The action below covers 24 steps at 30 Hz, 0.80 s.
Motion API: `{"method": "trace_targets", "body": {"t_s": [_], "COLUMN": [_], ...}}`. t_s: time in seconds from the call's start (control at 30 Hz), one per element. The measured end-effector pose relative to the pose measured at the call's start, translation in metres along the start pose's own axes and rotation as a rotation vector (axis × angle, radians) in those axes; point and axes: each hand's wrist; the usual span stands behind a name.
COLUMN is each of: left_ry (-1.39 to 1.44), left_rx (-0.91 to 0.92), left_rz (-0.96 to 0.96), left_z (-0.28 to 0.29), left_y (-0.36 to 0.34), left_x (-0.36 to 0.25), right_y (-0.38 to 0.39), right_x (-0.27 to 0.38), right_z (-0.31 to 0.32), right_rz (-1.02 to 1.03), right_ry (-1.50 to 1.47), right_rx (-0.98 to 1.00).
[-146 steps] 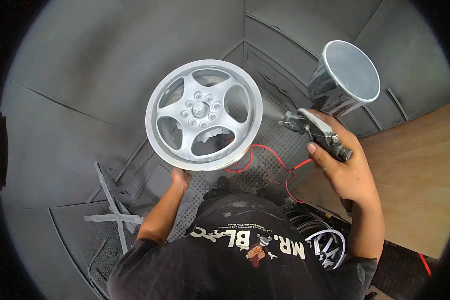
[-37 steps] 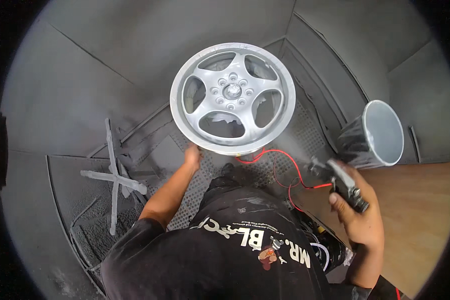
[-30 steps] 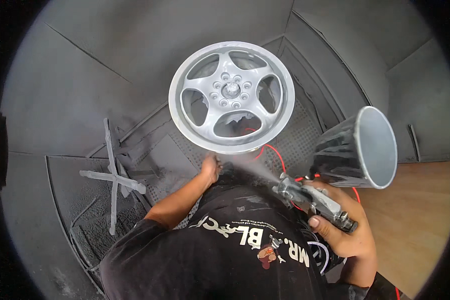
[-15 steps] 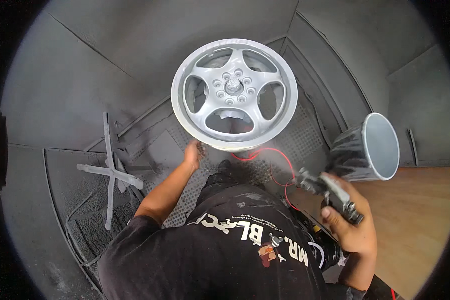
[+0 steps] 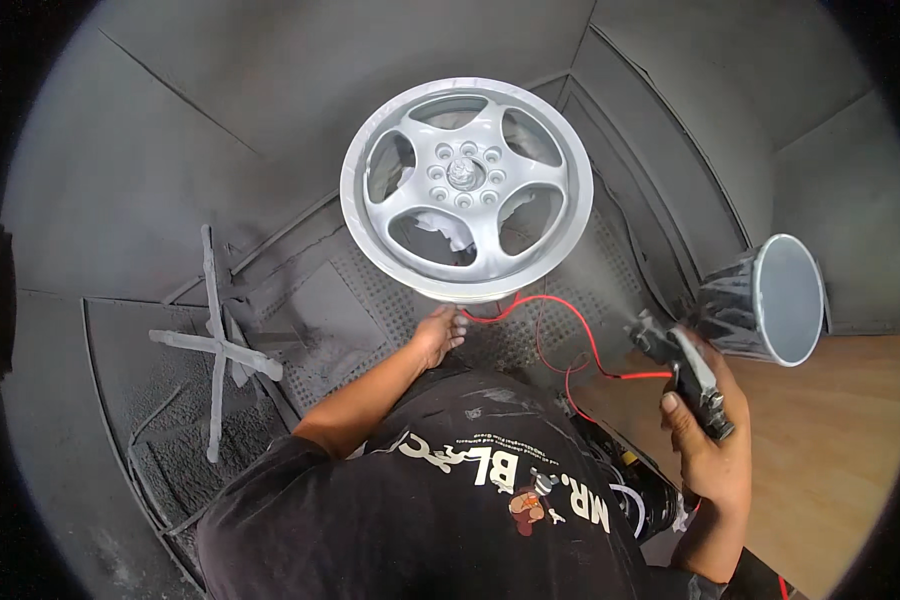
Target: Fetching a car rim from storage and spray painting it in a paint booth.
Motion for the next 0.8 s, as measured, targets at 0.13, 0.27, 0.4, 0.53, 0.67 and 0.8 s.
{"method": "trace_targets", "body": {"t_s": [0.13, 0.27, 0.4, 0.53, 0.67, 0.8], "left_ry": [-0.125, -0.061, 0.063, 0.167, 0.070, 0.159], "left_rx": [0.098, -0.054, -0.147, -0.196, -0.283, -0.297], "left_rz": [0.045, 0.003, -0.081, -0.185, -0.384, -0.380], "left_z": [0.007, 0.021, 0.053, 0.081, 0.079, 0.036], "left_y": [-0.006, -0.014, -0.032, -0.053, -0.053, -0.032], "left_x": [-0.003, -0.007, -0.027, -0.075, -0.083, -0.038], "right_y": [0.006, 0.008, 0.002, -0.007, -0.025, -0.030], "right_x": [0.001, -0.008, -0.001, -0.002, 0.009, 0.012], "right_z": [0.001, -0.007, -0.007, 0.003, 0.007, 0.008], "right_rz": [-0.012, 0.067, 0.076, 0.073, 0.061, -0.011], "right_ry": [-0.095, -0.101, -0.099, 0.002, 0.045, 0.095], "right_rx": [0.225, 0.234, 0.089, -0.035, -0.014, 0.084]}}
Point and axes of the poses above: each hand's wrist, its own y-axis away from the middle knuckle, its own z-axis out of the back of the hand, x = y × z, and after that the axes turned 4 degrees about y, right-handed
